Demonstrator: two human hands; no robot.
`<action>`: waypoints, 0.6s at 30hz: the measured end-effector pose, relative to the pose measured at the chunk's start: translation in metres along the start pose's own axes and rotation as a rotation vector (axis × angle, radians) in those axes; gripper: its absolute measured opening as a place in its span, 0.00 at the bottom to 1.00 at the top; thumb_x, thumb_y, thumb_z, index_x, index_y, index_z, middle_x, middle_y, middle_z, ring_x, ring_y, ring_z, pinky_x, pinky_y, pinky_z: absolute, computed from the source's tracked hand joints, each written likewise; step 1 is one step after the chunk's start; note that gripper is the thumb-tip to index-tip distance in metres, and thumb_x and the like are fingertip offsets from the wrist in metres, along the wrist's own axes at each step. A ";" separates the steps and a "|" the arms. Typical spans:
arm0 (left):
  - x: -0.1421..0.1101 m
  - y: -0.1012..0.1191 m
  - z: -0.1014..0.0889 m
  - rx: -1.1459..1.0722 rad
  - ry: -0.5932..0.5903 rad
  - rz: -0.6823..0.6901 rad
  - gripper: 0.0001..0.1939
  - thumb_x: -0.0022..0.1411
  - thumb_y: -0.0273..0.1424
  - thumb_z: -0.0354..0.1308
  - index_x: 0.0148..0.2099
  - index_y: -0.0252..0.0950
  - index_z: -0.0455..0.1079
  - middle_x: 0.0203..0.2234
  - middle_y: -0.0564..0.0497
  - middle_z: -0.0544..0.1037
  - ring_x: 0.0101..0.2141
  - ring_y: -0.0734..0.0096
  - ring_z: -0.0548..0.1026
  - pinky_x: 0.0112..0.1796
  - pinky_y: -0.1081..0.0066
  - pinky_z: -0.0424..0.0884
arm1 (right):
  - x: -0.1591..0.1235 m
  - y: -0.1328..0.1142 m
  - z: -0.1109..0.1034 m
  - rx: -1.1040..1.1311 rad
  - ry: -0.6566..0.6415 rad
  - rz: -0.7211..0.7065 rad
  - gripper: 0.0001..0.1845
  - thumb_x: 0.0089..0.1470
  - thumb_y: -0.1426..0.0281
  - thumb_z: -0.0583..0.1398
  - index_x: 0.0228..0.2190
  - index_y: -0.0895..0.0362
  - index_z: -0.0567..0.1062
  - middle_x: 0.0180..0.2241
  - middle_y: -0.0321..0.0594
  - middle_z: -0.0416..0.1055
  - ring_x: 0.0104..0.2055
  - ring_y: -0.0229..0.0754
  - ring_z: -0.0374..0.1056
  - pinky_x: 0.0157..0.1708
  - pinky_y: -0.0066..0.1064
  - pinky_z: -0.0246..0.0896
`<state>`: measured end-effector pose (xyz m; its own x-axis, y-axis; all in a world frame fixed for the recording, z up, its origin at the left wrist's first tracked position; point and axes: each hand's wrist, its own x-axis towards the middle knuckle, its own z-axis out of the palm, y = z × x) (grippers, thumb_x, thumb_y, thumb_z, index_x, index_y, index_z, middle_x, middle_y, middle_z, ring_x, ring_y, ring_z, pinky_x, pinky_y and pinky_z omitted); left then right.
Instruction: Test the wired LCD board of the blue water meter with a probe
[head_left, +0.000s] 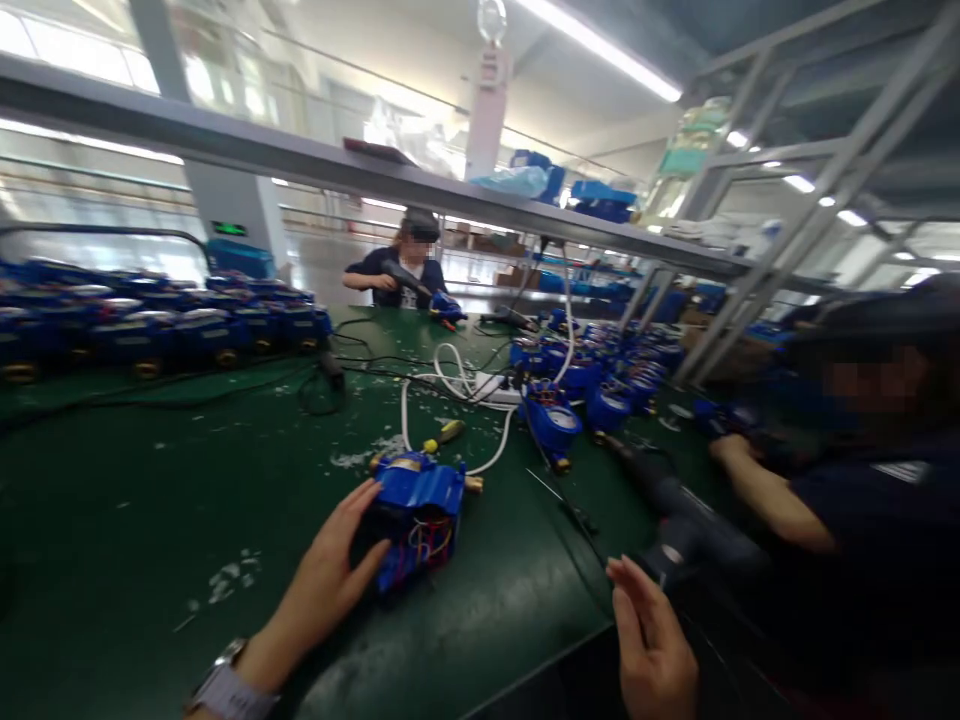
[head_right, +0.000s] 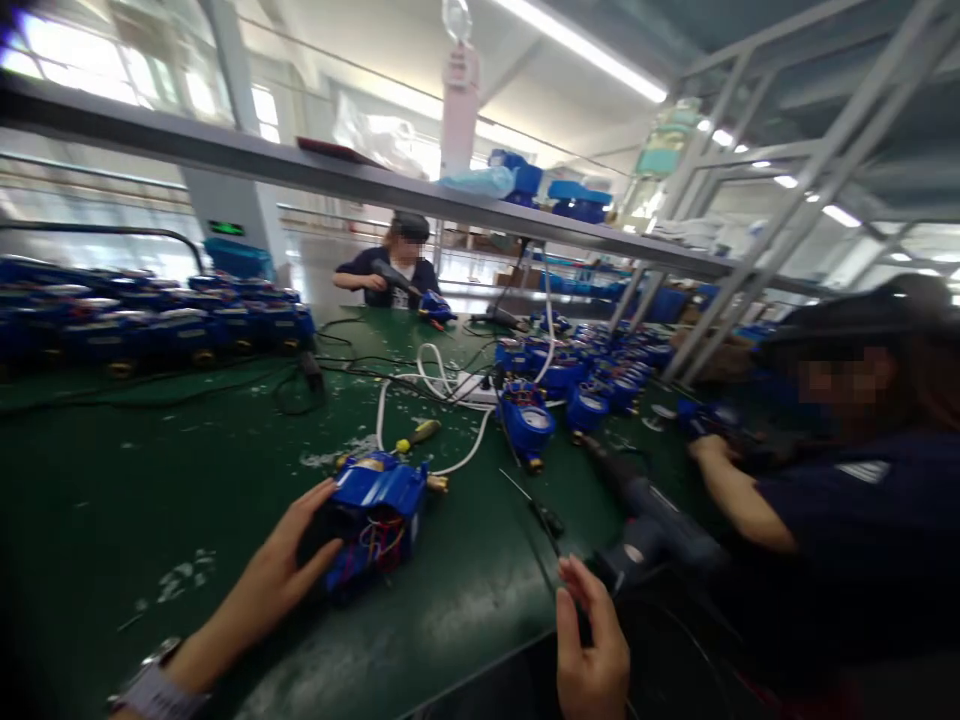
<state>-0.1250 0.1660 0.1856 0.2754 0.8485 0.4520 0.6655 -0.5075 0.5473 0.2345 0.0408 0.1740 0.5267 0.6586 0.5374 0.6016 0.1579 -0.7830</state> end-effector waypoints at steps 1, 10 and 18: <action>0.000 -0.003 0.002 0.007 0.001 0.010 0.30 0.67 0.39 0.50 0.68 0.41 0.47 0.64 0.45 0.57 0.62 0.57 0.59 0.61 0.50 0.58 | 0.009 0.001 -0.009 0.000 0.074 0.050 0.22 0.57 0.56 0.59 0.47 0.56 0.73 0.47 0.47 0.72 0.46 0.52 0.70 0.48 0.46 0.68; -0.001 -0.011 0.004 0.042 0.041 0.065 0.32 0.66 0.45 0.50 0.68 0.44 0.48 0.62 0.45 0.59 0.60 0.53 0.62 0.58 0.48 0.62 | 0.067 0.051 -0.057 0.323 0.332 0.724 0.31 0.45 0.61 0.63 0.50 0.60 0.67 0.55 0.51 0.64 0.59 0.50 0.60 0.59 0.40 0.55; -0.001 -0.013 0.006 0.028 0.028 0.055 0.32 0.66 0.44 0.50 0.67 0.42 0.49 0.62 0.45 0.59 0.61 0.55 0.61 0.60 0.49 0.60 | 0.108 0.065 -0.048 0.360 0.179 1.029 0.08 0.58 0.70 0.64 0.37 0.62 0.73 0.33 0.39 0.71 0.26 0.34 0.66 0.21 0.21 0.57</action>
<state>-0.1296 0.1731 0.1739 0.2931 0.8145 0.5007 0.6688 -0.5489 0.5015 0.3598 0.0873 0.1961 0.7721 0.4866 -0.4088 -0.3691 -0.1803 -0.9117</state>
